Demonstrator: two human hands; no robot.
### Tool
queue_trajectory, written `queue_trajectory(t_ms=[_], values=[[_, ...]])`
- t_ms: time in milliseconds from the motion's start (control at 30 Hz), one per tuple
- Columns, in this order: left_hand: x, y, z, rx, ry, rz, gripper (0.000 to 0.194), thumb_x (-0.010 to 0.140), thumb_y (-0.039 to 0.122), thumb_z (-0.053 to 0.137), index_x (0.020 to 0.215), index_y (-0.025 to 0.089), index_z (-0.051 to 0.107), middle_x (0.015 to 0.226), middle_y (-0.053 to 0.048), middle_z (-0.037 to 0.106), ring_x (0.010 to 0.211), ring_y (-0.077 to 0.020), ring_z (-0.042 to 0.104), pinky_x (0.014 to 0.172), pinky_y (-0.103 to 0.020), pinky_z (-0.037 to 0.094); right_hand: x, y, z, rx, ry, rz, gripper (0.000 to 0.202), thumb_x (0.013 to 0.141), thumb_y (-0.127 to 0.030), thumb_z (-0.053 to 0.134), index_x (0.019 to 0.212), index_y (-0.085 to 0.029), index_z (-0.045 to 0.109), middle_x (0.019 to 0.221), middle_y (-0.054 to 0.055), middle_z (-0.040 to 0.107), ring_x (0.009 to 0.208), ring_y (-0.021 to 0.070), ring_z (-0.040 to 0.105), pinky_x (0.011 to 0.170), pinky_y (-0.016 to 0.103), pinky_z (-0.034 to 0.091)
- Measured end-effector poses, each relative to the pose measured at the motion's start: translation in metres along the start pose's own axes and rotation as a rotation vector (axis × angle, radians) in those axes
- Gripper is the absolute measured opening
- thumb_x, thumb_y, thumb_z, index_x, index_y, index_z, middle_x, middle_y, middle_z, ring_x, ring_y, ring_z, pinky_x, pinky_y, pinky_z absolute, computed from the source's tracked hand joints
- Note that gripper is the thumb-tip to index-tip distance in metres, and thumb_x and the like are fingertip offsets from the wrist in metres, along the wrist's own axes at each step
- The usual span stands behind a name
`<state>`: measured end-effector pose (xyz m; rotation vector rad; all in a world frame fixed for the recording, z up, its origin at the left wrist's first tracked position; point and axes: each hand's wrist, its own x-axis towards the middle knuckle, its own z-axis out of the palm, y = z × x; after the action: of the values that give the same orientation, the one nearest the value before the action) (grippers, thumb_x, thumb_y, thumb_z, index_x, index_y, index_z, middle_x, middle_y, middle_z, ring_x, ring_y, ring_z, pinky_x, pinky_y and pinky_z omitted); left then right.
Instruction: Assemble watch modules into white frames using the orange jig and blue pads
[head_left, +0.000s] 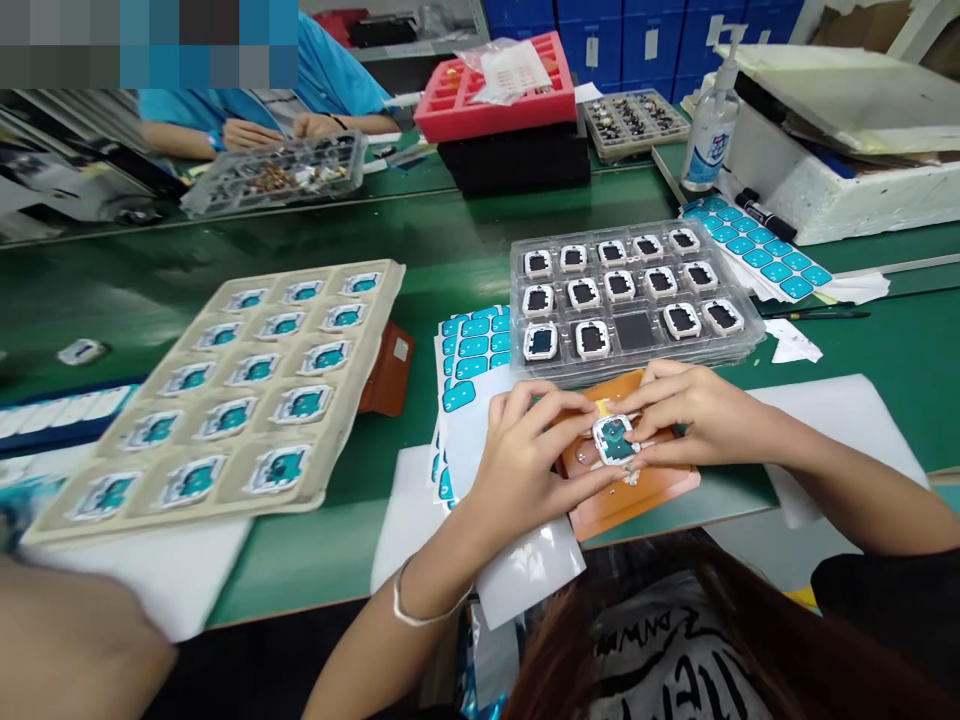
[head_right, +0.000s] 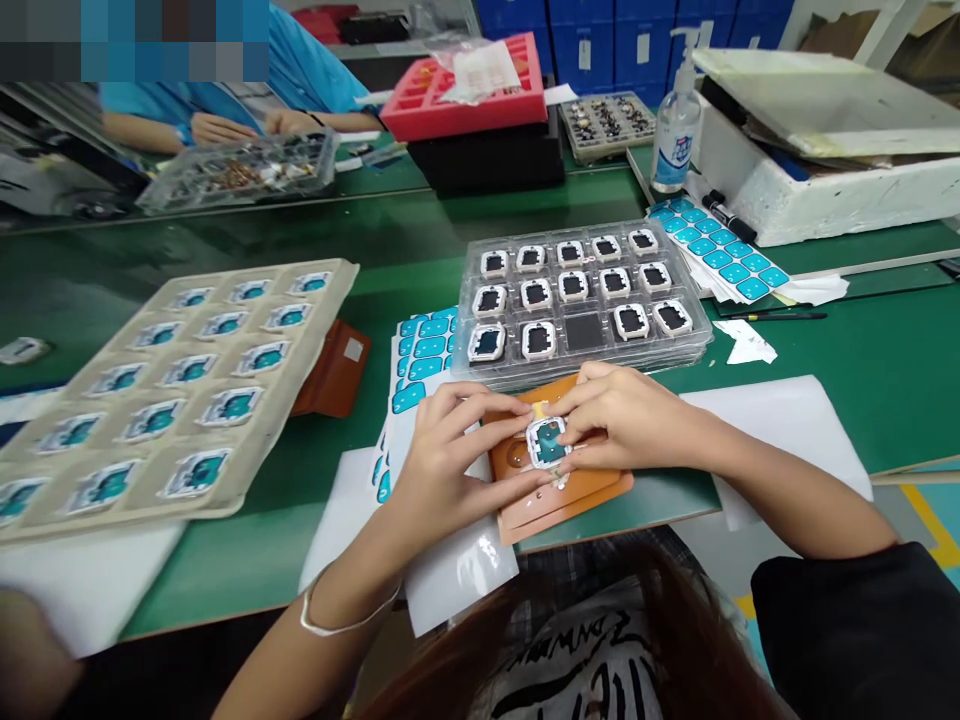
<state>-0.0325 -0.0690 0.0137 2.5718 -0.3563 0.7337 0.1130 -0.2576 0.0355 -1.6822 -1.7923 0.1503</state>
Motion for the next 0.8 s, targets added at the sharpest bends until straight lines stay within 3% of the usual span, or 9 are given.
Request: queue_trajectory(t_ms=[133, 267, 333, 400, 500, 600, 700, 800], values=[[0.003, 0.001, 0.006, -0.108, 0.124, 0.039, 0.044, 0.082, 0.053, 0.069, 0.116, 0.025, 0.062, 0.109, -0.007, 0.066, 0.098, -0.0222, 0.052, 0.087, -0.040, 0.043, 0.002, 0.001, 0.002, 0.119, 0.058, 0.042, 0.026, 0.076, -0.030, 0.078, 0.097, -0.018, 0.067, 0.091, 0.005, 0.072, 0.081, 0.0171, 0.060, 0.073, 0.032, 0.051], [0.004, -0.007, -0.001, -0.077, 0.059, 0.042, 0.071, 0.086, 0.074, 0.042, 0.137, 0.025, 0.050, 0.130, -0.012, 0.057, 0.115, -0.0269, 0.047, 0.099, -0.046, 0.039, 0.004, -0.003, 0.008, 0.672, 0.153, 0.197, 0.045, 0.067, -0.023, 0.083, 0.101, -0.022, 0.053, 0.090, 0.000, 0.067, 0.077, 0.0123, 0.064, 0.070, 0.025, 0.052], [0.004, -0.019, -0.013, -0.028, 0.058, -0.117, 0.066, 0.093, 0.069, 0.033, 0.137, 0.023, 0.050, 0.128, -0.012, 0.060, 0.115, -0.0269, 0.051, 0.099, -0.045, 0.041, 0.005, -0.003, 0.009, 1.026, 0.155, 0.256, 0.049, 0.067, -0.023, 0.082, 0.103, -0.023, 0.049, 0.094, 0.001, 0.069, 0.082, 0.0134, 0.067, 0.073, 0.026, 0.053], [0.004, -0.033, -0.025, 0.070, 0.029, -0.364, 0.053, 0.099, 0.056, 0.031, 0.129, 0.020, 0.056, 0.120, -0.012, 0.065, 0.109, -0.0268, 0.057, 0.095, -0.044, 0.045, 0.005, -0.002, 0.007, 1.288, 0.135, 0.306, 0.049, 0.068, -0.026, 0.081, 0.105, -0.022, 0.049, 0.094, 0.003, 0.071, 0.086, 0.0159, 0.069, 0.078, 0.029, 0.054], [0.004, -0.049, -0.037, 0.306, -0.161, -0.693, 0.050, 0.097, 0.045, 0.035, 0.131, 0.015, 0.056, 0.125, -0.015, 0.063, 0.113, -0.0330, 0.058, 0.095, -0.048, 0.046, 0.005, 0.002, 0.003, 1.506, 0.110, 0.372, 0.047, 0.068, -0.030, 0.079, 0.105, -0.021, 0.052, 0.095, 0.006, 0.073, 0.081, 0.0159, 0.069, 0.077, 0.029, 0.053], [0.006, -0.053, -0.037, 0.473, -0.376, -0.941, 0.066, 0.093, 0.050, 0.041, 0.146, 0.011, 0.040, 0.143, -0.019, 0.050, 0.129, -0.0411, 0.047, 0.099, -0.051, 0.044, 0.005, 0.005, 0.003, 1.623, 0.100, 0.427, 0.045, 0.067, -0.032, 0.075, 0.104, -0.020, 0.054, 0.098, 0.008, 0.073, 0.078, 0.0140, 0.068, 0.075, 0.025, 0.053], [0.010, -0.051, -0.031, 0.492, -0.563, -1.103, 0.082, 0.090, 0.058, 0.044, 0.153, 0.009, 0.025, 0.149, -0.022, 0.042, 0.132, -0.0423, 0.044, 0.101, -0.050, 0.044, 0.005, 0.007, 0.005, 1.675, 0.111, 0.466, 0.042, 0.068, -0.035, 0.070, 0.103, -0.018, 0.057, 0.095, 0.008, 0.073, 0.079, 0.0138, 0.067, 0.076, 0.024, 0.053], [0.012, -0.049, -0.028, 0.523, -0.636, -1.140, 0.083, 0.091, 0.059, 0.043, 0.154, 0.010, 0.021, 0.148, -0.022, 0.043, 0.130, -0.0413, 0.046, 0.100, -0.049, 0.045, 0.005, 0.008, 0.006, 1.690, 0.122, 0.499, 0.042, 0.069, -0.039, 0.067, 0.104, -0.018, 0.059, 0.089, 0.006, 0.072, 0.076, 0.0134, 0.066, 0.076, 0.025, 0.053]])
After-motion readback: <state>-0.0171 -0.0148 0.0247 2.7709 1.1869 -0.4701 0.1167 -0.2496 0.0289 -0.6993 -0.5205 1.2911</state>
